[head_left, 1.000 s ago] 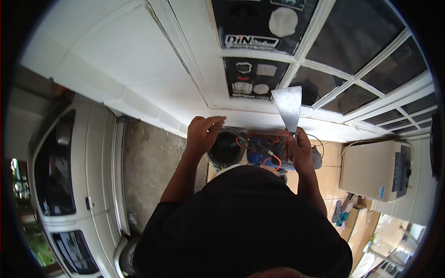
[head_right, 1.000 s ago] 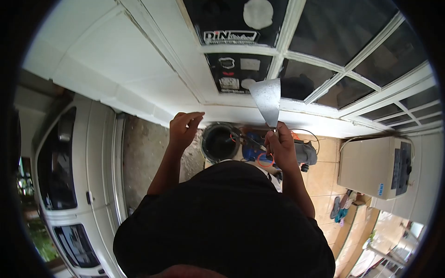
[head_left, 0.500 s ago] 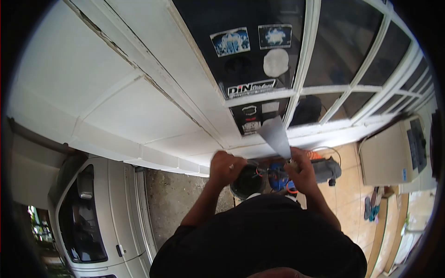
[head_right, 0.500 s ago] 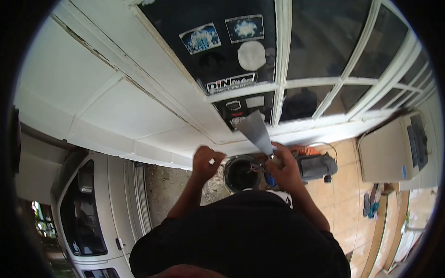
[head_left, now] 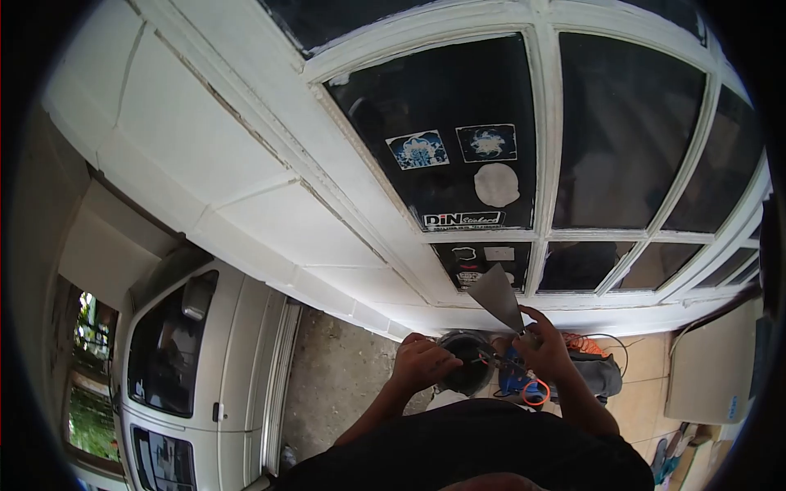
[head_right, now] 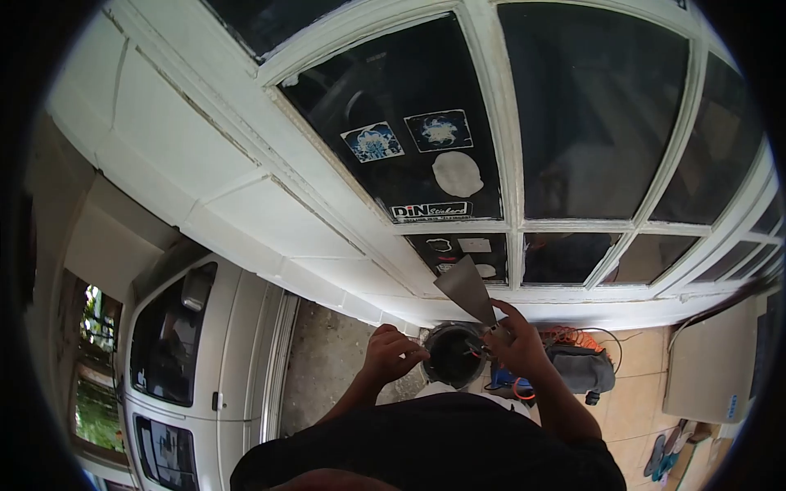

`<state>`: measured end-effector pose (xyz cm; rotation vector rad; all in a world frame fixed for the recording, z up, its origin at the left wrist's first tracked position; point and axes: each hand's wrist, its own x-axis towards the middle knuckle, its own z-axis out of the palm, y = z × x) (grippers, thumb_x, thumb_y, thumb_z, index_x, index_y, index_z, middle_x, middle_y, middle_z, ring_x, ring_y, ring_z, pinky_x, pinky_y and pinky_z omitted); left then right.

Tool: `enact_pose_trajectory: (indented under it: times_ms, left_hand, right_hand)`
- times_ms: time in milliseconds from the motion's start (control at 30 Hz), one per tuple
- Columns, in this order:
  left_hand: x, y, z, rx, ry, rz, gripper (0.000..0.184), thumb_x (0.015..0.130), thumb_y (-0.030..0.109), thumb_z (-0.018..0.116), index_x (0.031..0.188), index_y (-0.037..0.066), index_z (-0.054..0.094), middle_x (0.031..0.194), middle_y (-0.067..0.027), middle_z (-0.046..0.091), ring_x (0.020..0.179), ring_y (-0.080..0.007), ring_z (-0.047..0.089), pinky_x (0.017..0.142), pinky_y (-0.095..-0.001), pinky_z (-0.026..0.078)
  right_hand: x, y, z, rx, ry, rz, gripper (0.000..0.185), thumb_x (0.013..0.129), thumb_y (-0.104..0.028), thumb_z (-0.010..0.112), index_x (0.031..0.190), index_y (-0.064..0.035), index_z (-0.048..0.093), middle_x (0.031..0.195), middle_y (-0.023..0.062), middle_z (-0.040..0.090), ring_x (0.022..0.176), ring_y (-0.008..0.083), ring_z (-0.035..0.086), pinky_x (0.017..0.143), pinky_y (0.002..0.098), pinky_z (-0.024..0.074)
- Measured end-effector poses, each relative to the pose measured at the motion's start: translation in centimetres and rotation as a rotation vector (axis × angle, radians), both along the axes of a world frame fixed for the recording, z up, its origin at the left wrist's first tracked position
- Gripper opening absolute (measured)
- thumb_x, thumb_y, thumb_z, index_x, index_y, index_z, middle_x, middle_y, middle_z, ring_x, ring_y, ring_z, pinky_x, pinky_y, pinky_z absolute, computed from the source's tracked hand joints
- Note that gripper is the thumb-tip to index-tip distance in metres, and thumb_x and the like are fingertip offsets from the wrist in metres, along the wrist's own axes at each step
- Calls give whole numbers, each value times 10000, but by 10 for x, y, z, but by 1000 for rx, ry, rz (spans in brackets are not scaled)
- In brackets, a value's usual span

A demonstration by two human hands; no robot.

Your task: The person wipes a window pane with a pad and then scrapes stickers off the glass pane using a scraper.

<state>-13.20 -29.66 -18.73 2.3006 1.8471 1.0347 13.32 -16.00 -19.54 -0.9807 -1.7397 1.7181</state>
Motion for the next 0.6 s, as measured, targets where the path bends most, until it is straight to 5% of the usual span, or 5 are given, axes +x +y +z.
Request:
enact_pose_trajectory:
  times_ms: [300, 400, 467, 500, 600]
  left_hand:
    - [-102, 57, 79, 211, 232, -92, 278, 690, 288, 899, 897, 167, 758, 816, 2, 686, 853, -223, 669, 805, -426, 458]
    - [-144, 91, 138, 538, 413, -156, 336, 666, 349, 894, 933, 185, 776, 900, 7, 676, 967, -229, 635, 843, -445, 443]
    - [-156, 111, 187, 717, 456, -190, 317, 691, 377, 875, 923, 191, 764, 906, 20, 672, 997, -238, 628, 859, -446, 440]
    - [-160, 123, 209, 803, 421, -238, 315, 711, 380, 865, 928, 182, 752, 917, 23, 676, 1001, -250, 625, 862, -442, 440]
    - [-161, 143, 264, 940, 482, -282, 264, 864, 357, 788, 918, 102, 749, 910, -29, 730, 964, -288, 651, 869, -417, 500]
  right_hand:
    - [-37, -1, 37, 360, 62, -211, 656, 867, 13, 725, 1482, -123, 542, 923, 77, 667, 803, 100, 622, 750, 283, 538]
    - [-55, -1, 60, 709, 147, -289, 628, 848, 88, 693, 1447, -54, 567, 900, 48, 621, 773, 97, 562, 714, 250, 472]
    - [-70, 1, 86, 868, 141, -344, 611, 844, 80, 691, 1431, -48, 582, 973, 119, 686, 805, 140, 627, 734, 267, 498]
    - [-76, -1, 106, 862, 110, -350, 607, 823, 30, 703, 1410, -88, 601, 1040, 230, 729, 871, 345, 750, 787, 356, 573]
    - [-101, -9, 153, 843, 85, -432, 561, 836, -8, 707, 1382, -114, 632, 995, 205, 735, 827, 338, 740, 753, 385, 583]
